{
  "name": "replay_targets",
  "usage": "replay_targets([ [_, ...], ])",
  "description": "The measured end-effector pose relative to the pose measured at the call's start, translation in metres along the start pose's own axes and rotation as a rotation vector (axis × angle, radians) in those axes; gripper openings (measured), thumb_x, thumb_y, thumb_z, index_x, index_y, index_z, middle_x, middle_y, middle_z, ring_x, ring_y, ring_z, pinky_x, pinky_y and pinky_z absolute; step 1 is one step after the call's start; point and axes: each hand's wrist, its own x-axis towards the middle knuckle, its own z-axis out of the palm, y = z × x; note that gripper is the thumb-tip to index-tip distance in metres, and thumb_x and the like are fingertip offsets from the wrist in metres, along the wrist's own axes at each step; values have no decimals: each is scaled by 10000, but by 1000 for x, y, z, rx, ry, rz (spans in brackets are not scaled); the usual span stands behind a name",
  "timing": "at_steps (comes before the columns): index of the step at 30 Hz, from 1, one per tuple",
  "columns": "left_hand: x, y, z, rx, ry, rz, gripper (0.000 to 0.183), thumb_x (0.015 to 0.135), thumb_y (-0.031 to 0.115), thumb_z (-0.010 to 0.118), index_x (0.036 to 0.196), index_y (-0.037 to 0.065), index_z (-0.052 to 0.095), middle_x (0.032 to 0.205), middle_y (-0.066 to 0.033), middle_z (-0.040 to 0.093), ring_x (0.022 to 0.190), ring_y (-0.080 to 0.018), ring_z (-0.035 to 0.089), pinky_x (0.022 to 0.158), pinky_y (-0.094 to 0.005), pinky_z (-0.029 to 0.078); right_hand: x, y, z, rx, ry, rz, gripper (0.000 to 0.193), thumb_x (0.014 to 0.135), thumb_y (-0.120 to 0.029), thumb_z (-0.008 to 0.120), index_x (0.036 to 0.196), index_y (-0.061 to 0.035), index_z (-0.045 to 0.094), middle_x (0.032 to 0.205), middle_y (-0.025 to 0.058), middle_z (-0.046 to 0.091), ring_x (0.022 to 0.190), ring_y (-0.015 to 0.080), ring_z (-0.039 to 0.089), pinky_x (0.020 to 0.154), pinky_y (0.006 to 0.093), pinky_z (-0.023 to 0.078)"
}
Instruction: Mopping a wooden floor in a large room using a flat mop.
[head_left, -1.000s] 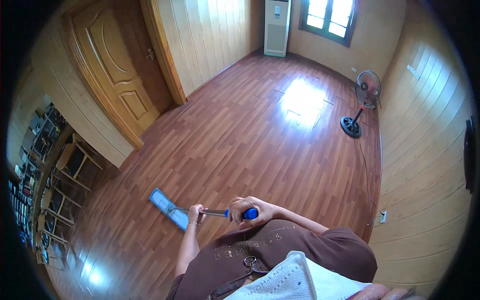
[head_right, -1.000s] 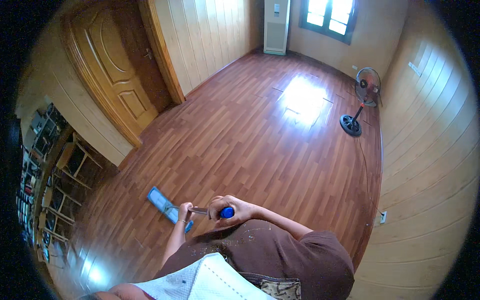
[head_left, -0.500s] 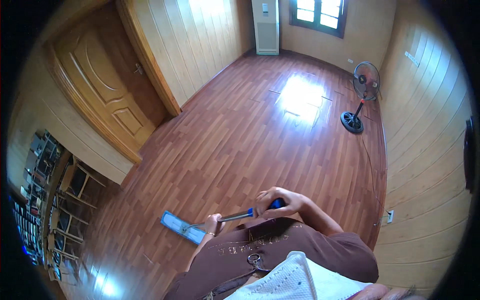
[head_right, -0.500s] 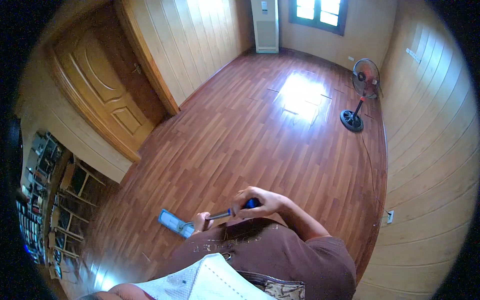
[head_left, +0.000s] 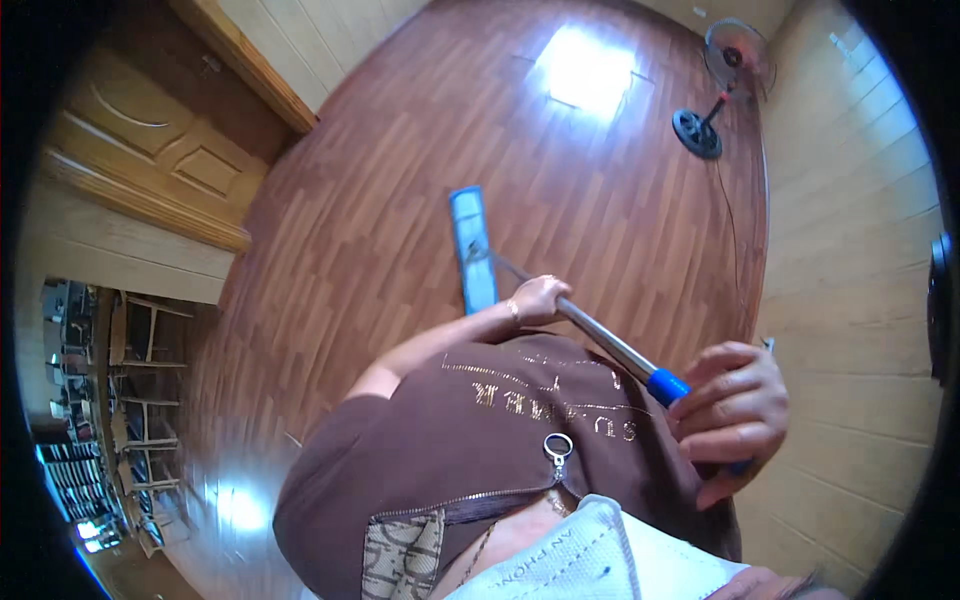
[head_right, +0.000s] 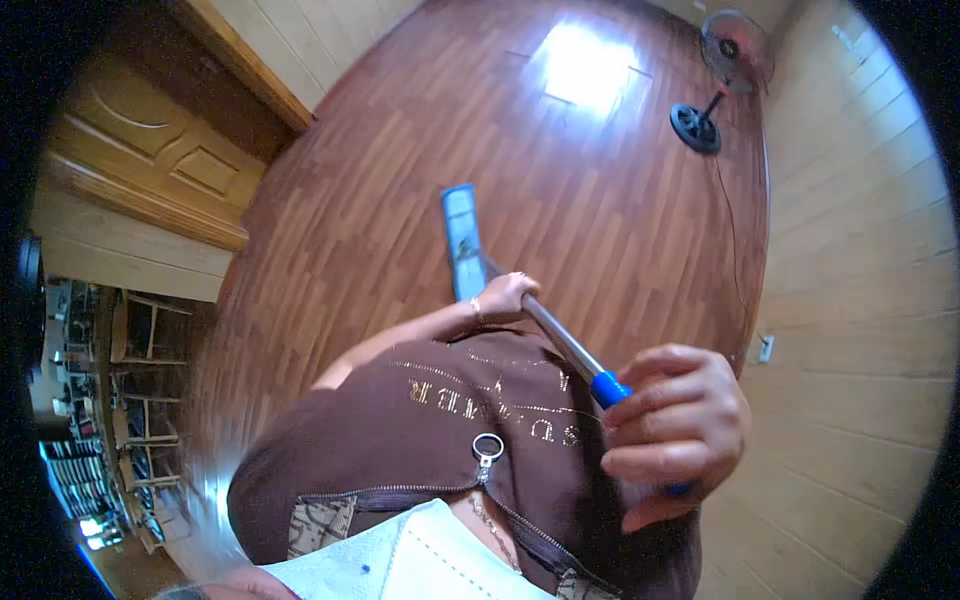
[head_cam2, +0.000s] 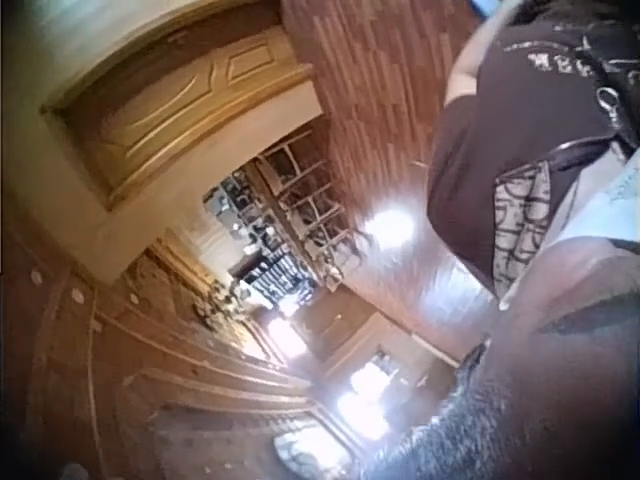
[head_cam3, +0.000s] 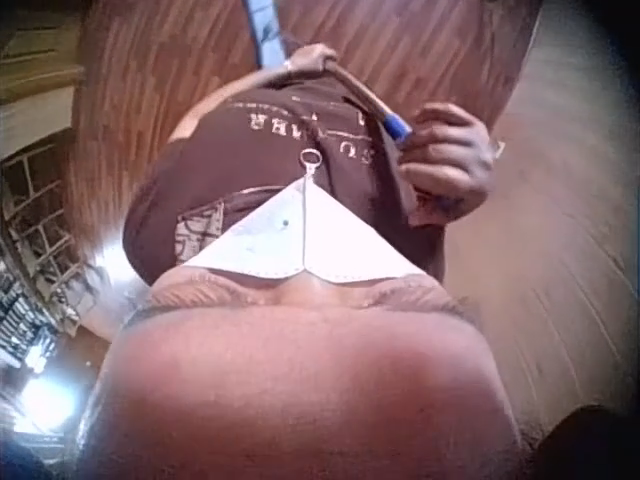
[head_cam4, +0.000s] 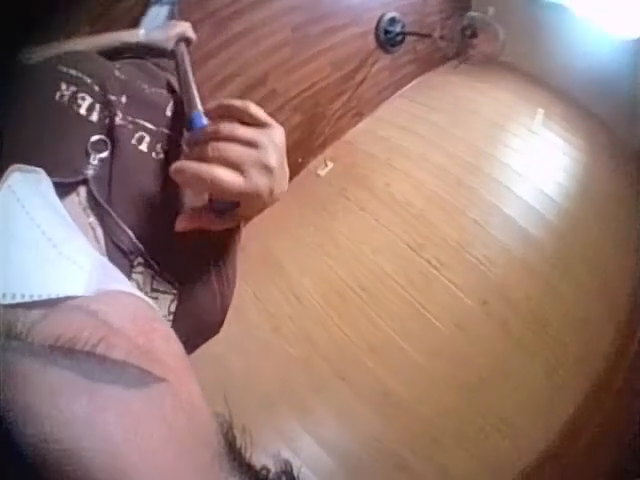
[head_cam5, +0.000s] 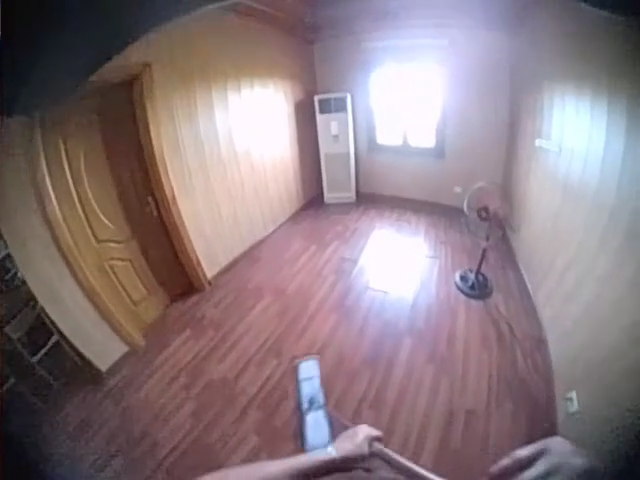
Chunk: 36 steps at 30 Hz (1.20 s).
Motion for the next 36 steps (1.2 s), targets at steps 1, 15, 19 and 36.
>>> replay_targets([
  [1, 11, 6, 8, 7, -47, 35, 235, 692, 281, 718, 804, 78, 682, 827, -165, 656, 857, -356, 625, 749, -463, 490, 0, -17, 2, -87, 37, 11, 381, 786, -486, 705, 839, -110, 669, 672, 12, 642, 688, 174, 668, 671, 367, 512],
  [15, 81, 82, 73, 50, -613, 435, 166, 638, 270, 699, 739, 142, 671, 741, -112, 660, 736, -331, 651, 657, -448, 513, -12, -96, 19, -253, 222, 341, 239, 746, -216, 644, 751, 23, 656, 726, 101, 687, 739, 245, 703, 702, 428, 546],
  [19, 99, 56, 47, 58, -564, 423, 188, 675, 298, 705, 702, 125, 637, 701, -117, 631, 707, -346, 631, 621, -467, 500, -31, -61, 11, -248, 100, 181, 107, 831, -221, 591, 773, -146, 642, 810, 9, 718, 763, 156, 701, 737, 331, 488],
  [36, 103, -105, -50, 77, 158, 66, 255, 741, 312, 712, 751, 70, 633, 792, -143, 625, 823, -336, 612, 710, -441, 488, 63, 151, 35, 430, 171, -261, 300, 812, -279, 736, 694, -66, 561, 536, 18, 519, 459, 174, 549, 564, 346, 503],
])
